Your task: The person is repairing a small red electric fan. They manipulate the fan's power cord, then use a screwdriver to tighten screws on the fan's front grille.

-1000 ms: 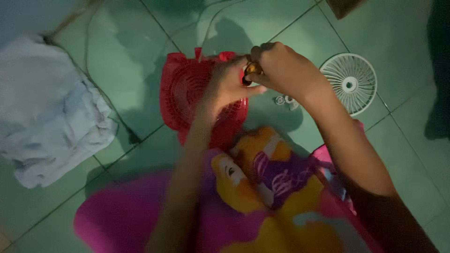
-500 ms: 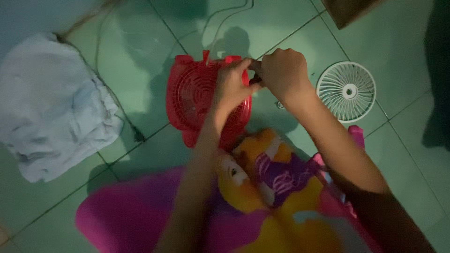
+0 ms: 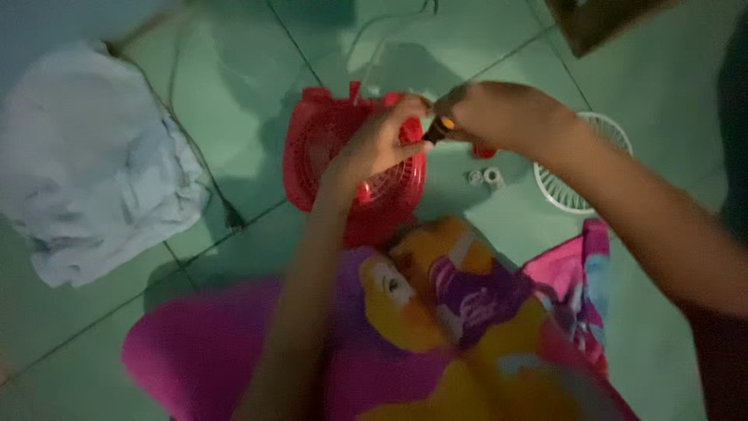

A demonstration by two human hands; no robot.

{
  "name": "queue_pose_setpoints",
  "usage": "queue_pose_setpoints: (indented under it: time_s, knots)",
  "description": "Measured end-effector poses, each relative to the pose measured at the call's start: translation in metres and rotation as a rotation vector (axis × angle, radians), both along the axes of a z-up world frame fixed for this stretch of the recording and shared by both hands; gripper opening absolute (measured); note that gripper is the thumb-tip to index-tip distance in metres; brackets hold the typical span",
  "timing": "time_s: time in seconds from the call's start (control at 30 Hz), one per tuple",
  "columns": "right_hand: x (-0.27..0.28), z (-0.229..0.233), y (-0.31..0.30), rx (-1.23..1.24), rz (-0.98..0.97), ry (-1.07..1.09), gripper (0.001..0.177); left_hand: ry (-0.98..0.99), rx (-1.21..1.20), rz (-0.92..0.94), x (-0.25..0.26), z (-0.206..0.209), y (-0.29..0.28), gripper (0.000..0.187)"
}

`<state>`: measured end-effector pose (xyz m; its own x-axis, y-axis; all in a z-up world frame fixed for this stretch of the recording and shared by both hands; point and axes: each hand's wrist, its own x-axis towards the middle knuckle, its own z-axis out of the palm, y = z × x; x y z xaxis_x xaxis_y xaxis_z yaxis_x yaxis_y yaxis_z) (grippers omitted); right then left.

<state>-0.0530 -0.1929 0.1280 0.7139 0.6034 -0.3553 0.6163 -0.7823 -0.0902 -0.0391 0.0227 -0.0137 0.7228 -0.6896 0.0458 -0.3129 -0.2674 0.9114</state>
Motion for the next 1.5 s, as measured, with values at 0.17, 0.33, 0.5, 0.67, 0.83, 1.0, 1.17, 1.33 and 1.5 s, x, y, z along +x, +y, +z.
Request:
queue_pose_setpoints:
  time_s: [0.17, 0.33, 0.5, 0.67, 0.83, 1.0, 1.17, 1.33, 1.5]
  knots:
    - [-0.004, -0.015, 0.011, -0.178, -0.046, -0.134, 0.052, -0.430, 0.311, 0.212, -0.031, -0.006, 0.014, 0.053]
    - [-0.018, -0.031, 0.030, -0.157, -0.056, -0.389, 0.031, -0.479, 0.303, 0.303, -0.040, -0.013, 0.014, 0.048]
    - [-0.022, -0.039, 0.020, 0.007, -0.031, -0.282, 0.061, -0.583, 0.307, 0.343, -0.041, -0.012, 0.015, 0.045]
    - [-0.016, -0.043, 0.019, 0.073, 0.037, -0.187, 0.045, -0.528, 0.273, 0.354, -0.041, -0.011, 0.016, 0.036]
    - [-0.013, -0.035, 0.031, -0.326, -0.158, -0.147, 0.062, -0.511, 0.258, 0.360, -0.039, -0.007, 0.014, 0.037]
    - [-0.023, -0.034, 0.031, 0.020, -0.330, -0.198, 0.052, -0.559, 0.312, 0.439, -0.041, -0.003, 0.015, 0.040]
    - [-0.043, -0.057, 0.010, 0.539, -0.479, -0.325, 0.047, -0.469, 0.366, 0.743, -0.038, -0.007, 0.026, 0.049]
    - [-0.078, -0.109, -0.024, 1.286, -1.149, -0.308, 0.042, -0.356, 0.421, 0.823, -0.031, -0.014, 0.021, 0.068]
    - [-0.105, -0.162, -0.045, 1.955, -1.461, 0.155, 0.034, -0.355, 0.562, 0.733, 0.007, -0.019, 0.005, 0.058]
